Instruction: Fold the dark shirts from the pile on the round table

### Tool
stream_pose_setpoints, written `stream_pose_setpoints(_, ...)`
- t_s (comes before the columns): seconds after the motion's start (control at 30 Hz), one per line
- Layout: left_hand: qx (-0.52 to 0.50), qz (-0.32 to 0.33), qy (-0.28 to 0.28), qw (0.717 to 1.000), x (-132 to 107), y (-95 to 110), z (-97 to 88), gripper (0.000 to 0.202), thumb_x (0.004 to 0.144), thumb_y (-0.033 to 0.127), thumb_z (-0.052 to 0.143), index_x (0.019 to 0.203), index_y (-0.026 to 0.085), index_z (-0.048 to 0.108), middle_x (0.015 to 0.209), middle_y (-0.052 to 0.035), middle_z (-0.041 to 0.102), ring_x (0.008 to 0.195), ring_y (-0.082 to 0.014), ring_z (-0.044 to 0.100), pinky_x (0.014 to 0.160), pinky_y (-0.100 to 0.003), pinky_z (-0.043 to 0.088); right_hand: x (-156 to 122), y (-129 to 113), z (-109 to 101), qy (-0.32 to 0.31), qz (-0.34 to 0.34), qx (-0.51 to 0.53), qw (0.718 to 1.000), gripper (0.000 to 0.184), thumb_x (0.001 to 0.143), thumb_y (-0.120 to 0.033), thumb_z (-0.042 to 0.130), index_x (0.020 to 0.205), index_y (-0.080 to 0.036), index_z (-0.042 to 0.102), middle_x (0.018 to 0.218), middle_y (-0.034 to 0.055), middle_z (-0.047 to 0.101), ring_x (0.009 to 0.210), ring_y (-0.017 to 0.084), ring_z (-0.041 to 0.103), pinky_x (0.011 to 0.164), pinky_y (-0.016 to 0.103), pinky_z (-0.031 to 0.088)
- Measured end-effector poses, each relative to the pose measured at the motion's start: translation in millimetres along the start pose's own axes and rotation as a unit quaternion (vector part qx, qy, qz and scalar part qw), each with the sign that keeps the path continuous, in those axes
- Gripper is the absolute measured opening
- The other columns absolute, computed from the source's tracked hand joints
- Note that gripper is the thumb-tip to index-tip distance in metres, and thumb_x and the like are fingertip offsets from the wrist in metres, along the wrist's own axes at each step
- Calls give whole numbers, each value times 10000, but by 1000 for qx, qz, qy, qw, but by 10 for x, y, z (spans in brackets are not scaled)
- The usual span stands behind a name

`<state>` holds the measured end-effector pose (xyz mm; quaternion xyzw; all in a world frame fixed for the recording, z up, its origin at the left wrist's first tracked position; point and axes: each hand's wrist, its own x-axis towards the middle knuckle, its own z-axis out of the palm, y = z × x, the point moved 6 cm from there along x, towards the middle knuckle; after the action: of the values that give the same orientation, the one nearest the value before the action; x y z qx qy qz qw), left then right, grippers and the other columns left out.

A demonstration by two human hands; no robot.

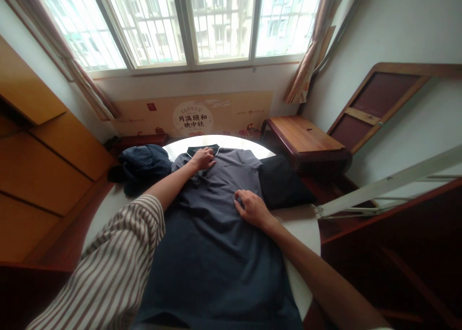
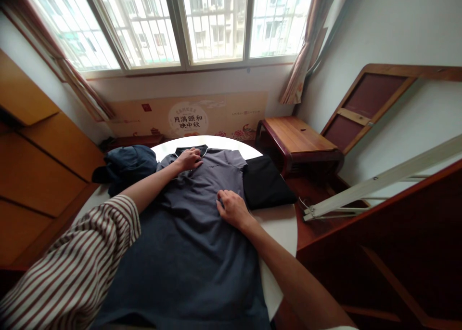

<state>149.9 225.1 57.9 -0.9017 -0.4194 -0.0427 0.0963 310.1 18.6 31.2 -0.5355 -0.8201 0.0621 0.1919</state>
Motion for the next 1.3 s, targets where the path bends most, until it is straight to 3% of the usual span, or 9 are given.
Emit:
stream_pose_setpoints(0.27,-47,-227,0,973,-808,-378,-348,491,891,520,558,1110,108,712,1146,-186,643,1104,-333,590,946,-392,461,-11,-5,-6,-10,7,-2,1000,117,961,-267,504,989,-190,589,915,57,656,910,197,614,823,264,422)
stream_pose_setpoints(0.37,-98,-203,-42,973,-1205,-307,-323,817,687,658,726,1334,179,586,1352,-181,534,1252,-399,487,1010,-453,437,31,-25,-61,-43,20,-13,999,143,957,-301,514,994,-198,606,914,52,677,870,189,633,765,252,425)
stream_pose_setpoints(0.43,-102,-153,-48,982,-1395,-203,-302,736,673,586,765,1303,241,607,1413,-148,486,1303,-403,433,1013,-472,440,129,-6,-153,-69,35,-30,997,176,960,-347,509,979,-217,627,904,36,693,822,177,647,712,245,425)
stream_pose_setpoints(0.53,-97,-133,12,986,-1551,-200,-356,302,832,311,618,1103,198,694,1237,-134,599,1179,-313,548,995,-407,462,411,141,-379,-74,74,-78,991,242,978,-379,460,997,-231,650,978,45,703,889,191,658,744,252,436)
stream_pose_setpoints(0.63,-133,-190,118,966,-1641,-434,-526,251,860,183,493,1027,155,678,1013,-119,674,970,-251,645,928,-349,492,765,441,-579,-59,129,-121,983,298,971,-359,461,1113,-169,641,1175,146,650,1101,272,604,860,309,442)
stream_pose_setpoints(0.83,-192,-418,285,841,-2099,-1213,-805,398,801,193,575,1196,151,540,898,-76,683,845,-243,678,838,-335,525,1182,1033,-549,-87,237,-160,954,580,872,-420,620,1328,-72,530,1287,254,575,1221,382,532,938,436,442)
stream_pose_setpoints(0.93,-214,-488,265,804,-2322,-1557,-714,445,755,183,605,1196,158,545,874,-67,680,831,-244,680,826,-330,531,1252,1119,-444,-106,243,-155,952,480,889,-414,586,1265,-115,600,1251,214,619,1191,349,567,936,426,451)
stream_pose_setpoints(1.03,-218,-497,226,809,-2412,-1768,-585,356,726,178,589,1079,175,632,890,-70,695,861,-241,682,832,-314,530,1288,1117,-391,-105,233,-149,955,518,870,-463,603,1263,-125,611,1278,209,611,1230,365,535,970,461,434)
stream_pose_setpoints(1.3,-216,-484,185,827,-2420,-1801,-535,313,689,188,521,913,157,737,794,-63,728,820,-226,685,775,-280,540,1353,1136,-456,-50,232,-76,968,353,864,-222,552,1161,-90,690,1231,256,632,1165,355,604,958,412,462)
